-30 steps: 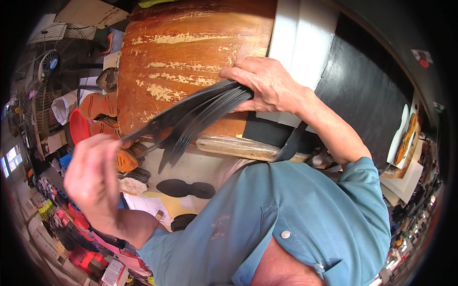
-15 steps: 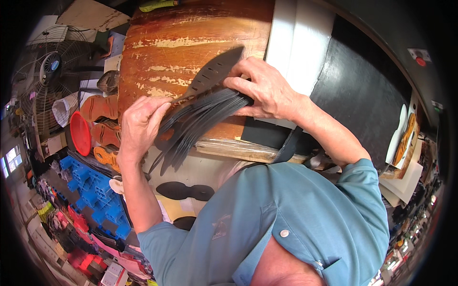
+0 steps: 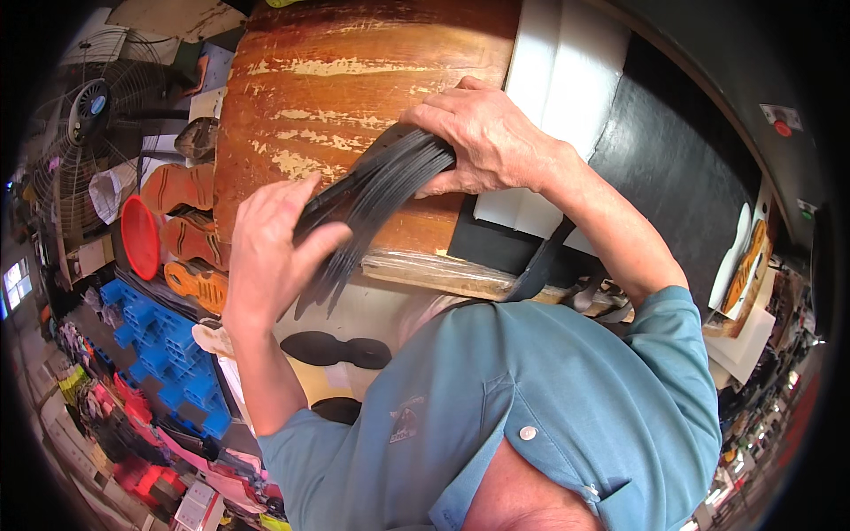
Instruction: The person uses a green air nozzle to blow air onto a stack of black shoe insoles, then separates and inspects them by hand. The person repeats this process on multiple insoles, turning them over and blowing air into the grooves before stacking them on the workbench.
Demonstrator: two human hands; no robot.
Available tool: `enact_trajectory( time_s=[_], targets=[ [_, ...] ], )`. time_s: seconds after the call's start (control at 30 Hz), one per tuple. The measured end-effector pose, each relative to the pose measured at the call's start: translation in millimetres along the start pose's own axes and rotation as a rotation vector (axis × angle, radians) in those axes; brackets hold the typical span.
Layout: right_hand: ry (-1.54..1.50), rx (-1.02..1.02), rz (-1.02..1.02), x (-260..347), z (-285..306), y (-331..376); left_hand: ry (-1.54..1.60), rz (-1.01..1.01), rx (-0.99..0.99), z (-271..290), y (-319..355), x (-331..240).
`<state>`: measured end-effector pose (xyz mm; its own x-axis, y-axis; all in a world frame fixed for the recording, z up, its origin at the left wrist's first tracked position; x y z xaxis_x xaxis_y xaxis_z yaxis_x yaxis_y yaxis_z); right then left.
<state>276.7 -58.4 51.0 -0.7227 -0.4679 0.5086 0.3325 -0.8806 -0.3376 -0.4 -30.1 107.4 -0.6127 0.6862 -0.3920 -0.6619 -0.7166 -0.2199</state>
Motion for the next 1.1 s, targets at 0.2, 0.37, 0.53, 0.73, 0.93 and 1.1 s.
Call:
enact_trajectory(
  time_s=[0.2,0.37,0.53,0.73,0.93,1.1],
  targets=[
    [-0.014,-0.045,-0.073,0,-2,-2,-0.276,-0.037,-0.032,-9,9,-29],
    [-0.005,-0.072,-0.03,1,-1,-2,-0.009,0.152,0.119,-22,0,0],
    [-0.056,-0.125,-0.087,7,1,5,0.027,0.167,0.154,-11,-3,3],
    [0.009,-0.136,-0.147,3,-1,27,-0.152,-0.079,-0.051,-7,-7,9],
    [-0.113,-0.222,-0.194,-22,-3,28,-0.102,-0.096,-0.034,-19,-4,24],
    [-0.155,-0.269,0.039,1,-2,37,-0.153,-0.096,-0.05,-20,-2,8]
  ],
)
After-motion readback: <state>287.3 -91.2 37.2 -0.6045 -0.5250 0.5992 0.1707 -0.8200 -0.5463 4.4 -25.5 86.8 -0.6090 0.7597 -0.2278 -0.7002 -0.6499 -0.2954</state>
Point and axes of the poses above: each hand's wrist, its own y-axis away from the middle knuckle, its own z-axis out of the back of the hand, x = y × z, the point moved 4 cm from there along -y, towards the middle knuckle, and after that the axes turned 12 degrees about -x, right-handed, at the moved point
